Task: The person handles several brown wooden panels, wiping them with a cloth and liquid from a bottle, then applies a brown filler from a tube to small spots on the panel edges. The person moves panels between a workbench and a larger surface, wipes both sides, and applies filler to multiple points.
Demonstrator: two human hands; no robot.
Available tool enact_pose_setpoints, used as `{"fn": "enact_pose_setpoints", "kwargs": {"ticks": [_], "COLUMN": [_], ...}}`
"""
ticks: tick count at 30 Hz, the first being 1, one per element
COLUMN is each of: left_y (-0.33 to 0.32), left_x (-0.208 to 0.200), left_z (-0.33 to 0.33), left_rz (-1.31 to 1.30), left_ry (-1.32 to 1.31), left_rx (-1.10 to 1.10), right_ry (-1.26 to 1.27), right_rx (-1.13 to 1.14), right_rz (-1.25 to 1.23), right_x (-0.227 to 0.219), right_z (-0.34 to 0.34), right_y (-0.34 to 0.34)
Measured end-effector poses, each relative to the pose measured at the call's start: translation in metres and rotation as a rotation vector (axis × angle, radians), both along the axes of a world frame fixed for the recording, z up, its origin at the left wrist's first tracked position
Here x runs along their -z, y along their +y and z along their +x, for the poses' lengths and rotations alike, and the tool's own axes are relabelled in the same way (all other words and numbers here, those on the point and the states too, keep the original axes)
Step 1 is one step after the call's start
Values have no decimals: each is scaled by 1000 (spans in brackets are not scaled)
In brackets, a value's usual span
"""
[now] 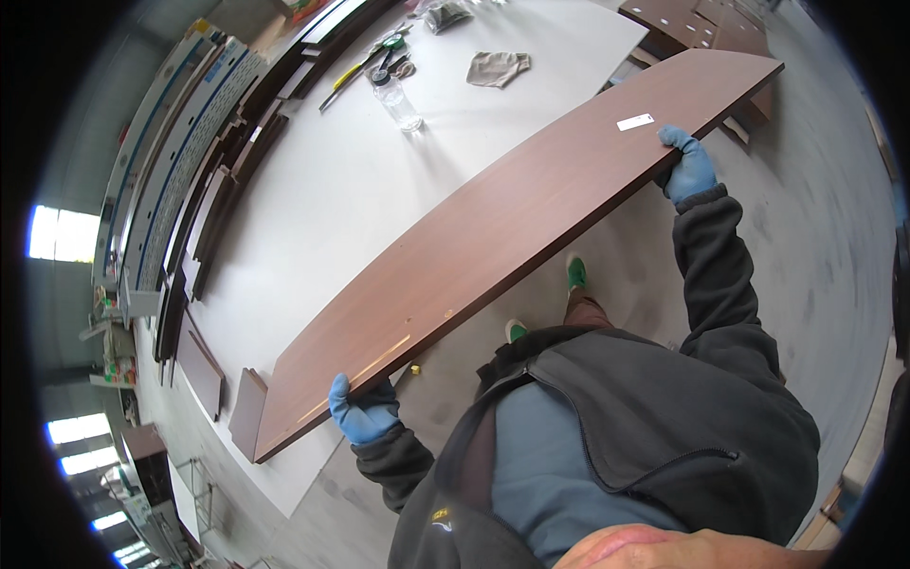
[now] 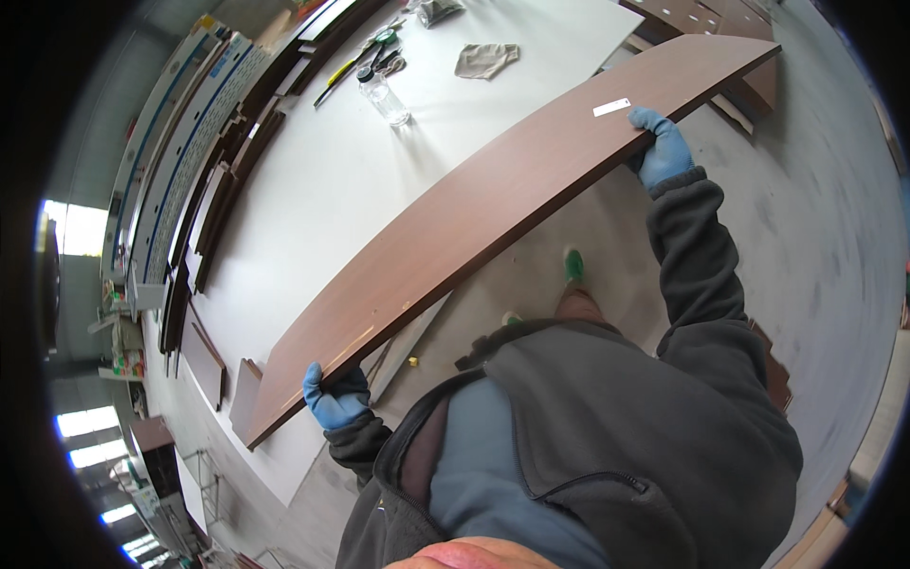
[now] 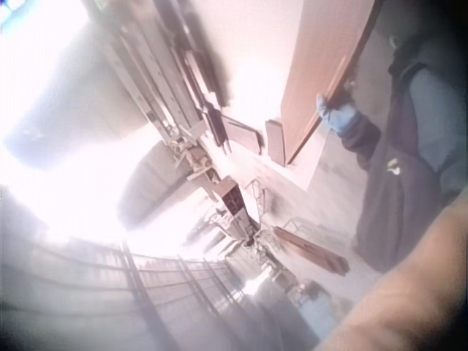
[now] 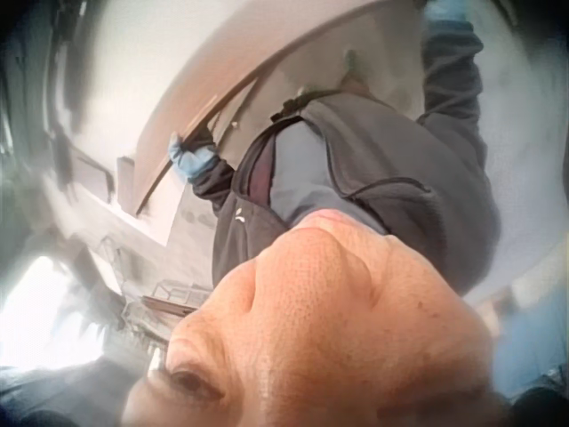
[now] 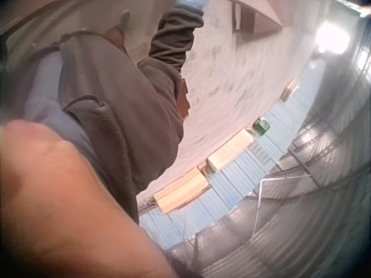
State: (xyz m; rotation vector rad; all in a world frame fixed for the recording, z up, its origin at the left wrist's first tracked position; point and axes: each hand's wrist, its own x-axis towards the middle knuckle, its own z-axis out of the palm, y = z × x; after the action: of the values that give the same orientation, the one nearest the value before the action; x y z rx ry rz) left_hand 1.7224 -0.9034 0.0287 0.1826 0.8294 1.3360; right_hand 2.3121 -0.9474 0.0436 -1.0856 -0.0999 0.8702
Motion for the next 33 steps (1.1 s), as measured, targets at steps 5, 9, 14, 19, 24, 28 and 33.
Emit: {"fn": "enact_pose_setpoints", "kwargs": {"ticks": [5, 9, 14, 19, 24, 28, 33], "left_y": [10, 10, -13, -32, -28, -17, -8], "left_x": [29, 48, 91, 140, 197, 240, 276], "left_z": [66, 110, 144, 166, 205, 215, 218], "left_rz": [-52, -84, -204, -333, -581, -746, -876], "left_ry": [5, -3, 37, 40, -22, -92, -20], "left_rx": [-156, -219, -283, -318, -625, -597, -658], "right_ry": [-23, 156, 223, 365, 577, 603, -231], "right_rx": [-99, -140, -157, -342, -400, -472, -1330], "right_rz": [13, -83, -169, -132, -263, -483, -1389], "right_x": [44, 80, 115, 158, 223, 240, 190], "right_z": [63, 114, 150, 176, 185, 178, 193], "right_y": [69, 108, 117, 103, 95, 99, 149]}}
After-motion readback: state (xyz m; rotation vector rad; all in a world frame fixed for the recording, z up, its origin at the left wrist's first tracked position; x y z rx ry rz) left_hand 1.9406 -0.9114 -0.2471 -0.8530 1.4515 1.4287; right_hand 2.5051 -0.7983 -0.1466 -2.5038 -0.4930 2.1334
